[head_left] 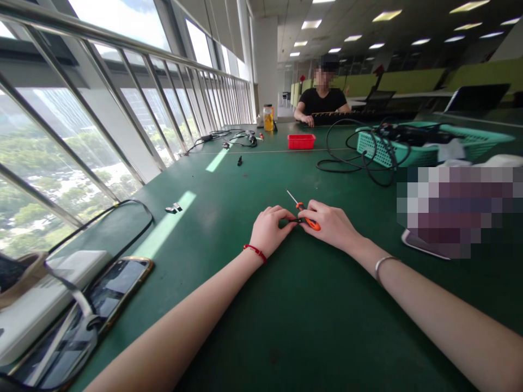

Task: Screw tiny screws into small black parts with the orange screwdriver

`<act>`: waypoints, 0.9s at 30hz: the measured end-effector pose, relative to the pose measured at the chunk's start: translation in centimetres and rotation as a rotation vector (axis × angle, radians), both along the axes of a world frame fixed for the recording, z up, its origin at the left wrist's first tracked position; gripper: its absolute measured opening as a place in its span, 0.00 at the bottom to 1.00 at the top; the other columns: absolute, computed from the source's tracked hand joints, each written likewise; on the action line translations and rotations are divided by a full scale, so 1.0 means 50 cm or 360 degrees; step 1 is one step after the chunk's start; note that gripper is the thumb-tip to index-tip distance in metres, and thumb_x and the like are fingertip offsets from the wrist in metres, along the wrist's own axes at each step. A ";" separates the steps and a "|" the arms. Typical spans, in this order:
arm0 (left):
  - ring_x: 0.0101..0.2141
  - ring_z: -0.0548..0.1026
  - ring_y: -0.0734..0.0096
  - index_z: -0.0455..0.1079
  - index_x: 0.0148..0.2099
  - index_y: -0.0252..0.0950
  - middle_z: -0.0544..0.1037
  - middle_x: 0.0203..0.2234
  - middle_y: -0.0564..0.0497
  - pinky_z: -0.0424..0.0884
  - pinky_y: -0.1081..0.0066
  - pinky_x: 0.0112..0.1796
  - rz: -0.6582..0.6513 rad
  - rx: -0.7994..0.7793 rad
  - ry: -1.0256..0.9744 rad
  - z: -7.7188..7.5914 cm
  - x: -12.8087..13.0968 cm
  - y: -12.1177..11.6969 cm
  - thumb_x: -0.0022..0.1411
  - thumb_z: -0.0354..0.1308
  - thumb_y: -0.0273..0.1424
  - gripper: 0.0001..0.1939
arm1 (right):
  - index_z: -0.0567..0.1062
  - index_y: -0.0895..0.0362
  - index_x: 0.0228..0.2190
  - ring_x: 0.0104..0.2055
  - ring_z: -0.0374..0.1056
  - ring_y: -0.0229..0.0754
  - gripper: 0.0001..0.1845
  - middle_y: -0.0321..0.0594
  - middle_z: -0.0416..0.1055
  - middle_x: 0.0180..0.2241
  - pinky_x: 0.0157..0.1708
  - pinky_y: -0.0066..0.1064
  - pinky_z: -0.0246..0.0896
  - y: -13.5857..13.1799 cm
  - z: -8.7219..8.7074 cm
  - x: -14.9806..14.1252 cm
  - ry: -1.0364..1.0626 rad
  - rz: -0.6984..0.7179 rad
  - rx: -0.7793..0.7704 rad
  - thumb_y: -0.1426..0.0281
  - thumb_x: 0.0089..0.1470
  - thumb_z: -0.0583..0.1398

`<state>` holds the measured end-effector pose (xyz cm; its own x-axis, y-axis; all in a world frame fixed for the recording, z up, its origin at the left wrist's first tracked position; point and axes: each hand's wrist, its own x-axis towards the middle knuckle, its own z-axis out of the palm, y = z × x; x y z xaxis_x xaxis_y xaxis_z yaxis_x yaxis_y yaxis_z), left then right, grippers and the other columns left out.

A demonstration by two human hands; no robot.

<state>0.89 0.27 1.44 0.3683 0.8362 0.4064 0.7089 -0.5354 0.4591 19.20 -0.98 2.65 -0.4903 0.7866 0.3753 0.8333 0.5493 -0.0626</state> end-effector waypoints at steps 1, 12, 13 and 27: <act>0.37 0.71 0.67 0.74 0.34 0.40 0.76 0.33 0.53 0.68 0.68 0.41 0.0002 -0.0012 0.0001 0.000 0.000 0.000 0.58 0.59 0.32 0.04 | 0.75 0.55 0.38 0.33 0.66 0.40 0.13 0.42 0.67 0.34 0.30 0.29 0.59 0.000 -0.001 0.001 0.0003 0.0006 0.0004 0.67 0.57 0.52; 0.38 0.70 0.67 0.76 0.39 0.41 0.78 0.35 0.52 0.64 0.67 0.40 -0.0049 0.0307 0.0286 -0.002 -0.008 0.003 0.62 0.55 0.35 0.09 | 0.76 0.55 0.38 0.30 0.64 0.37 0.13 0.39 0.66 0.33 0.28 0.27 0.56 0.008 -0.014 0.004 0.0026 -0.0005 0.0037 0.65 0.56 0.55; 0.38 0.70 0.67 0.76 0.39 0.41 0.78 0.35 0.52 0.64 0.67 0.39 -0.0061 0.0337 0.0294 -0.003 -0.008 0.004 0.62 0.56 0.34 0.09 | 0.76 0.55 0.38 0.30 0.64 0.36 0.13 0.38 0.66 0.32 0.28 0.27 0.55 0.009 -0.016 0.004 0.0025 -0.0012 0.0045 0.65 0.56 0.55; 0.38 0.70 0.67 0.75 0.38 0.40 0.78 0.36 0.53 0.65 0.67 0.39 -0.0104 0.0407 0.0307 -0.010 -0.005 0.004 0.60 0.57 0.30 0.06 | 0.76 0.53 0.36 0.30 0.66 0.37 0.13 0.36 0.68 0.34 0.26 0.27 0.54 0.007 -0.021 0.000 0.0023 -0.0100 0.0025 0.64 0.55 0.55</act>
<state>0.62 0.46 0.95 0.5084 0.6881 0.5178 0.7303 -0.6631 0.1641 19.20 -0.63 1.62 -0.4347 0.8096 0.3946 0.8652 0.4970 -0.0666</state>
